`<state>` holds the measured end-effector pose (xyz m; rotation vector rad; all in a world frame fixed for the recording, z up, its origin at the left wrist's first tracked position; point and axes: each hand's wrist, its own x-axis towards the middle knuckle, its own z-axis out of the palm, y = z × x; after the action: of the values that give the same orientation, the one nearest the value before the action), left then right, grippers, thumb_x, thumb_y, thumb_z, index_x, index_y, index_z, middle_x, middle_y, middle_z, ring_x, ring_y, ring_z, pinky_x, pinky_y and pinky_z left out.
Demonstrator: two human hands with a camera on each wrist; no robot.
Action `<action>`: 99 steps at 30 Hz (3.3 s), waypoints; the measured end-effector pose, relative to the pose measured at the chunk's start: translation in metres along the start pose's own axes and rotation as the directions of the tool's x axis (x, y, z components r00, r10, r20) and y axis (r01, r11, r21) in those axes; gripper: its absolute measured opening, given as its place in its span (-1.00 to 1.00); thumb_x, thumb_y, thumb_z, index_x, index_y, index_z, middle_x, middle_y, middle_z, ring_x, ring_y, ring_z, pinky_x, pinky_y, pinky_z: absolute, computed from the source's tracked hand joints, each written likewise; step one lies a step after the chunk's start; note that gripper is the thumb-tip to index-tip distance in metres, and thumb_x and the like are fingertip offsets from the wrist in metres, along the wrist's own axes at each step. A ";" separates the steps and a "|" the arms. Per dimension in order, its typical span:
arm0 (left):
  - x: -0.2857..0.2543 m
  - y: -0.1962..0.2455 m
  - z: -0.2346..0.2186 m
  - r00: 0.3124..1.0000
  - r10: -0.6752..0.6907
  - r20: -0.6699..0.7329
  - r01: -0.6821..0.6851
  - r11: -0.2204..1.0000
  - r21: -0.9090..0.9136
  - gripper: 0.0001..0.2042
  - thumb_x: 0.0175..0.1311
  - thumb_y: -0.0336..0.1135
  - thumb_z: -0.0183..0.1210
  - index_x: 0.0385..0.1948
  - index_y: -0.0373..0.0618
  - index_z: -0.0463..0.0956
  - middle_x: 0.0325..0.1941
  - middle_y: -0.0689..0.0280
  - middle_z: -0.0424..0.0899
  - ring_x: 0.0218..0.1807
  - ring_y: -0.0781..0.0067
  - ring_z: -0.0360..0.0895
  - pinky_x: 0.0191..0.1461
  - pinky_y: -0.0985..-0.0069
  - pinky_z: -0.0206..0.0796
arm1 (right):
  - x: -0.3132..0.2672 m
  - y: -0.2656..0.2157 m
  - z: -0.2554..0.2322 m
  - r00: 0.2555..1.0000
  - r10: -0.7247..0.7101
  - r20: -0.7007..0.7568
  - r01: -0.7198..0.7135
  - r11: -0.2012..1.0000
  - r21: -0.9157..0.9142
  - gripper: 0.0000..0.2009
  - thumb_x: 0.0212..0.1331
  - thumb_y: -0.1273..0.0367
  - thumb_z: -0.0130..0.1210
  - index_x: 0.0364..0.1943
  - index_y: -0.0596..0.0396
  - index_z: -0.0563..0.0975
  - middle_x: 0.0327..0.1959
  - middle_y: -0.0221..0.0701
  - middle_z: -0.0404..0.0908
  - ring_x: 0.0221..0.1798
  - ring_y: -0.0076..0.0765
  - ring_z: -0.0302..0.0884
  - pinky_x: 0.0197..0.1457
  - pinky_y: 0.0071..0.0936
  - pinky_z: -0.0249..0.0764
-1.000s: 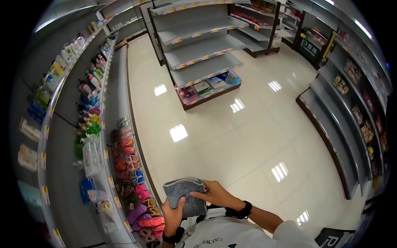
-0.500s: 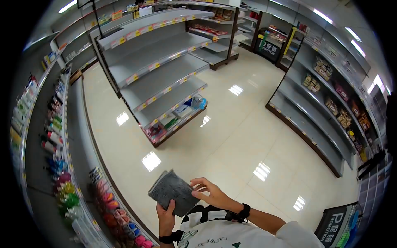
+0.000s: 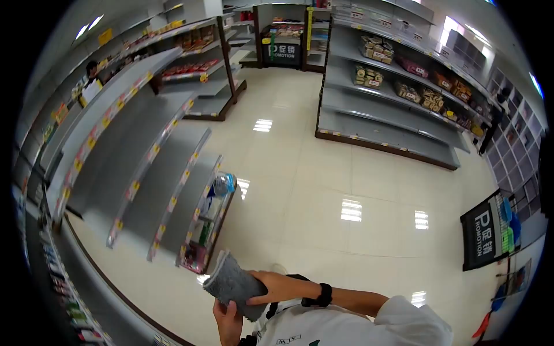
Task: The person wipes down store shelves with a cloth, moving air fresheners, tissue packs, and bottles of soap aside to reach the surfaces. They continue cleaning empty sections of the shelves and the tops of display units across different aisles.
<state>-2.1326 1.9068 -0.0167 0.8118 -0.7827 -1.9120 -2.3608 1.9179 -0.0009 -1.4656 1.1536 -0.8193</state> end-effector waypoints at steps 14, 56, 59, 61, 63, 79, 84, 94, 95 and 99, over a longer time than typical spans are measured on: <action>0.248 0.038 0.025 0.981 -0.186 -0.058 0.195 0.933 0.301 -0.61 0.51 -0.37 0.11 0.30 -0.26 0.34 0.12 0.22 0.61 0.12 0.43 0.55 0.20 0.45 0.40 | 0.145 0.013 -0.126 0.967 0.069 -0.244 0.011 0.950 0.312 -0.54 0.22 0.13 0.36 -0.04 0.21 0.48 -0.32 -0.36 0.60 -0.27 -0.49 0.52 -0.18 -0.50 0.47; 0.541 0.095 0.074 0.904 0.077 -0.420 0.095 0.923 0.373 -0.80 0.54 -0.27 0.03 -0.02 -0.20 0.49 -0.20 0.13 0.73 -0.18 0.32 0.70 -0.11 0.45 0.51 | 0.627 -0.005 -0.479 0.885 -0.374 -0.278 0.313 0.919 -0.241 -0.59 0.30 0.46 0.11 0.24 0.20 0.47 -0.07 -0.11 0.70 -0.13 0.02 0.66 0.02 -0.29 0.52; 0.528 0.084 0.074 0.822 0.099 -0.560 0.100 0.945 0.313 -0.80 0.54 -0.27 0.04 -0.06 -0.21 0.48 -0.21 0.11 0.73 -0.22 0.32 0.70 -0.14 0.46 0.52 | 0.683 -0.054 -0.495 0.664 -0.747 0.043 0.379 0.286 -0.880 -0.33 0.00 0.64 0.11 0.33 -0.04 0.45 0.30 -0.20 0.52 0.34 0.08 0.39 0.38 -0.12 0.36; 0.519 0.081 0.075 0.762 0.060 -0.645 0.138 0.958 0.251 -0.79 0.55 -0.29 -0.01 -0.06 -0.24 0.48 -0.23 0.11 0.73 -0.22 0.34 0.69 -0.14 0.45 0.52 | 0.743 -0.040 -0.494 0.604 -0.790 0.105 0.395 0.183 -0.900 -0.32 0.00 0.64 0.11 0.35 -0.04 0.44 0.34 -0.21 0.49 0.37 0.07 0.35 0.41 -0.11 0.32; 0.509 0.080 0.081 0.710 0.068 -0.701 0.128 0.966 0.224 -0.79 0.55 -0.29 -0.01 -0.06 -0.26 0.47 -0.23 0.10 0.74 -0.24 0.34 0.69 -0.14 0.46 0.53 | 0.785 -0.024 -0.492 0.724 -0.677 0.133 0.488 0.366 -0.793 -0.33 0.03 0.62 0.10 0.35 -0.04 0.43 0.33 -0.17 0.50 0.34 0.10 0.40 0.38 -0.09 0.35; 0.450 0.088 0.019 0.637 0.214 -0.740 -0.089 0.975 0.205 -0.80 0.54 -0.28 0.02 -0.09 -0.23 0.48 -0.28 0.12 0.74 -0.28 0.36 0.70 -0.19 0.46 0.53 | 0.688 -0.282 -0.566 0.757 -0.593 -0.276 0.425 0.767 -0.481 -0.52 0.40 0.12 0.19 0.11 0.33 0.55 -0.06 -0.22 0.67 0.01 -0.32 0.60 0.13 -0.40 0.47; 0.421 0.093 0.000 0.650 0.231 -0.724 -0.125 0.972 0.198 -0.79 0.53 -0.29 0.01 -0.06 -0.25 0.48 -0.23 0.14 0.74 -0.25 0.39 0.69 -0.16 0.47 0.50 | 0.772 -0.268 -0.566 0.592 -0.805 0.034 0.495 0.330 -0.804 -0.49 0.39 0.37 0.09 0.39 0.25 0.37 0.29 -0.04 0.53 0.27 -0.12 0.51 0.40 -0.37 0.29; 0.361 0.084 -0.044 0.620 0.279 -0.734 -0.237 0.958 0.164 -0.80 0.55 -0.26 0.02 -0.07 -0.20 0.49 -0.22 0.17 0.72 -0.18 0.38 0.69 -0.11 0.46 0.52 | 0.752 -0.329 -0.316 0.645 -0.414 0.642 0.755 0.473 -0.454 -0.55 0.55 0.12 -0.07 0.15 0.30 0.47 -0.06 -0.17 0.66 -0.03 -0.21 0.47 0.24 -0.42 0.33; 0.356 0.085 -0.048 0.582 0.275 -0.765 -0.254 0.956 0.150 -0.80 0.55 -0.26 0.02 -0.07 -0.20 0.49 -0.22 0.17 0.72 -0.18 0.38 0.69 -0.11 0.46 0.52 | 0.750 -0.338 -0.283 0.594 -0.394 0.701 0.800 0.385 -0.460 -0.54 0.55 0.10 -0.08 0.17 0.26 0.47 0.05 -0.17 0.65 0.04 -0.17 0.49 0.28 -0.38 0.32; 0.325 0.081 -0.051 0.565 0.305 -0.767 -0.298 0.942 0.154 -0.79 0.57 -0.26 -0.02 -0.07 -0.20 0.49 -0.22 0.21 0.72 -0.18 0.44 0.66 -0.10 0.50 0.50 | 0.699 -0.385 -0.131 0.544 -0.109 0.832 0.809 0.333 -0.485 -0.30 0.52 -0.07 -0.12 0.47 0.24 0.25 0.40 0.06 0.37 0.45 -0.02 0.28 0.54 -0.32 0.09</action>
<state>-2.1802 1.5739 -0.0562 1.2950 -0.3279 -1.0481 -2.1829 1.2073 0.3412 -2.8033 0.3969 0.1140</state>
